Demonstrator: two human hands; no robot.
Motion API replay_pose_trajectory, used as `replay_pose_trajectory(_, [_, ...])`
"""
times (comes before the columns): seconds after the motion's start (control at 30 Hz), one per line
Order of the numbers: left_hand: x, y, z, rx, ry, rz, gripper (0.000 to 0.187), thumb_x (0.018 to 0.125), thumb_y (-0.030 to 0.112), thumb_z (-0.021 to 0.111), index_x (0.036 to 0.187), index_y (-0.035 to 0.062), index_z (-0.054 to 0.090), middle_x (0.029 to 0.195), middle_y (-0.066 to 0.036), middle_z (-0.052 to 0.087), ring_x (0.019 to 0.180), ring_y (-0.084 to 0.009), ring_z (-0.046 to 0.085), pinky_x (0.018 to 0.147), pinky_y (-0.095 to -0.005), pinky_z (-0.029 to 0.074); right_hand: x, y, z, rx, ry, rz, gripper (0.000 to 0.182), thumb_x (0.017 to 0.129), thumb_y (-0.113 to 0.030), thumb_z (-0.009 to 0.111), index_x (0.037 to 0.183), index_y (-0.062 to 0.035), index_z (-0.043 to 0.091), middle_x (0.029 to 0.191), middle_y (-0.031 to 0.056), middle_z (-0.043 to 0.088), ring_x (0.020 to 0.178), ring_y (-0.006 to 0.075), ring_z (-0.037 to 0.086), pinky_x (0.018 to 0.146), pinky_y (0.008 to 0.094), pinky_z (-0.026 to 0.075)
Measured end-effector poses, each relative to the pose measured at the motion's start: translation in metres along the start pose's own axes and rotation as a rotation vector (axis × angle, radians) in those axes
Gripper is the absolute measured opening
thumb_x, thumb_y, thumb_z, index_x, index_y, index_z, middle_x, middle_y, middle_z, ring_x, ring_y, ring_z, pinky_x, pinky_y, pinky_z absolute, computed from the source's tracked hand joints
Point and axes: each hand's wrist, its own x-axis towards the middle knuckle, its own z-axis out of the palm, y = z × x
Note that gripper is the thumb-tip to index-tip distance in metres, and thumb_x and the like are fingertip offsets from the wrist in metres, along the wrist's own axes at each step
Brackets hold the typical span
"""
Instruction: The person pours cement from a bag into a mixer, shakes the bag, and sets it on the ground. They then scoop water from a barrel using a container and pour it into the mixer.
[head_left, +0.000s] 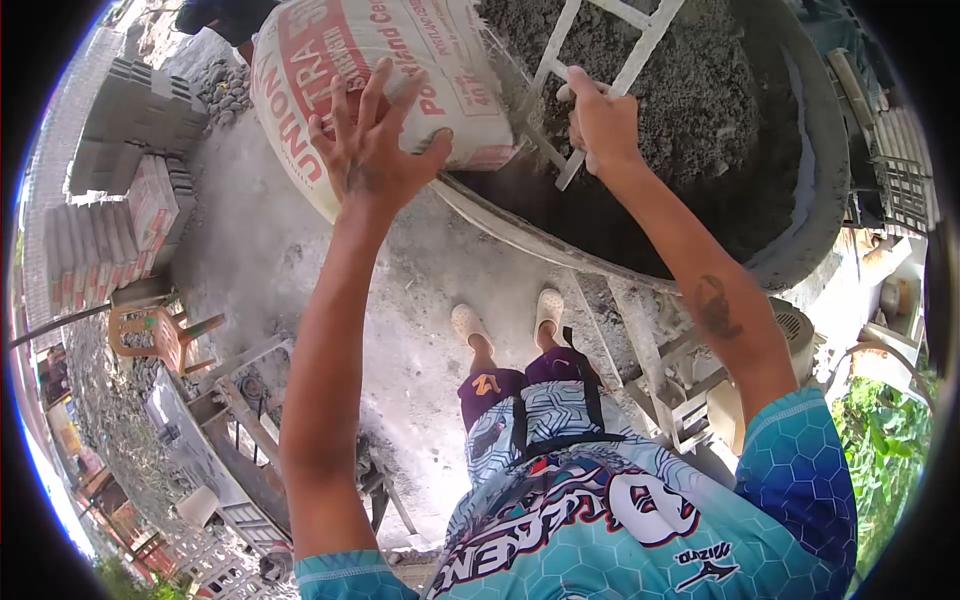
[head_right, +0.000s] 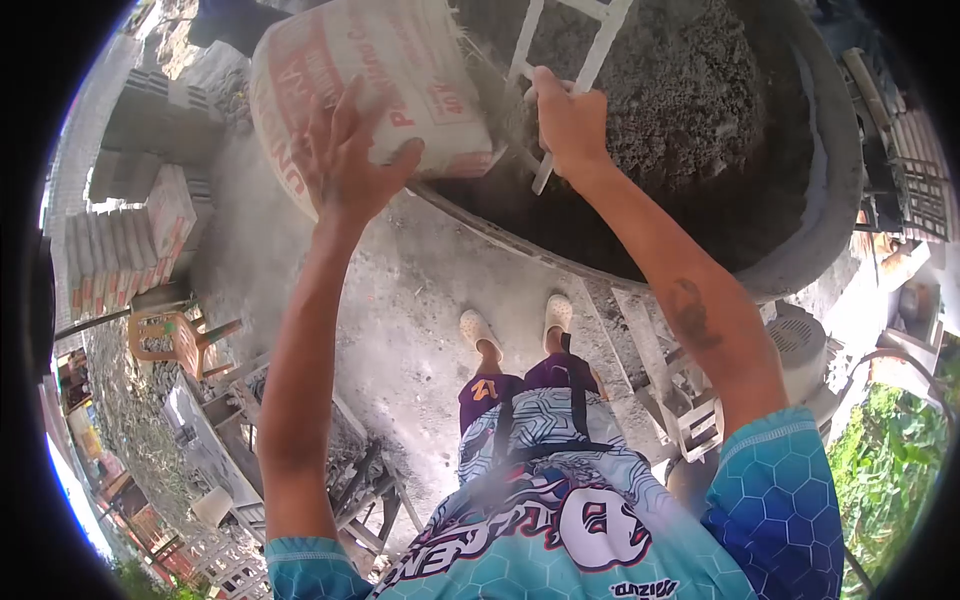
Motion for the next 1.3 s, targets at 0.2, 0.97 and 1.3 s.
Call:
replay_pose_trajectory(0.2, [0.003, -0.007, -0.009, -0.044, 0.083, 0.039, 0.076, 0.072, 0.058, 0.081, 0.143, 0.0389, 0.061, 0.161, 0.002, 0.04, 0.152, -0.0407, 0.028, 0.115, -0.0696, 0.022, 0.005, -0.068, -0.017, 0.052, 0.049, -0.19, 0.036, 0.102, -0.03, 0.065, 0.086, 0.0017, 0.067, 0.049, -0.0065, 0.034, 0.038, 0.0072, 0.025, 0.041, 0.0286, 0.023])
replay_pose_trajectory(0.97, [0.018, -0.018, -0.02, -0.283, 0.057, 0.063, 0.094, 0.065, 0.064, 0.088, 0.149, 0.0384, 0.055, 0.169, -0.003, 0.028, 0.155, -0.0506, 0.016, 0.119, -0.0747, 0.012, -0.073, -0.075, -0.003, -0.084, 0.176, -0.237, 0.039, 0.101, -0.033, 0.07, 0.082, 0.0006, 0.067, 0.047, -0.0071, 0.038, 0.036, 0.0031, 0.028, 0.038, 0.026, 0.021])
replay_pose_trajectory(1.3, [0.026, -0.008, -0.014, -0.169, -0.019, 0.051, 0.089, 0.068, 0.063, 0.084, 0.148, 0.0383, 0.055, 0.168, -0.002, 0.031, 0.156, -0.0447, 0.018, 0.12, -0.074, 0.012, -0.054, -0.059, -0.015, -0.168, 0.134, -0.221, 0.041, 0.102, -0.037, 0.069, 0.082, -0.0013, 0.069, 0.047, -0.007, 0.04, 0.036, 0.0032, 0.031, 0.038, 0.0262, 0.022])
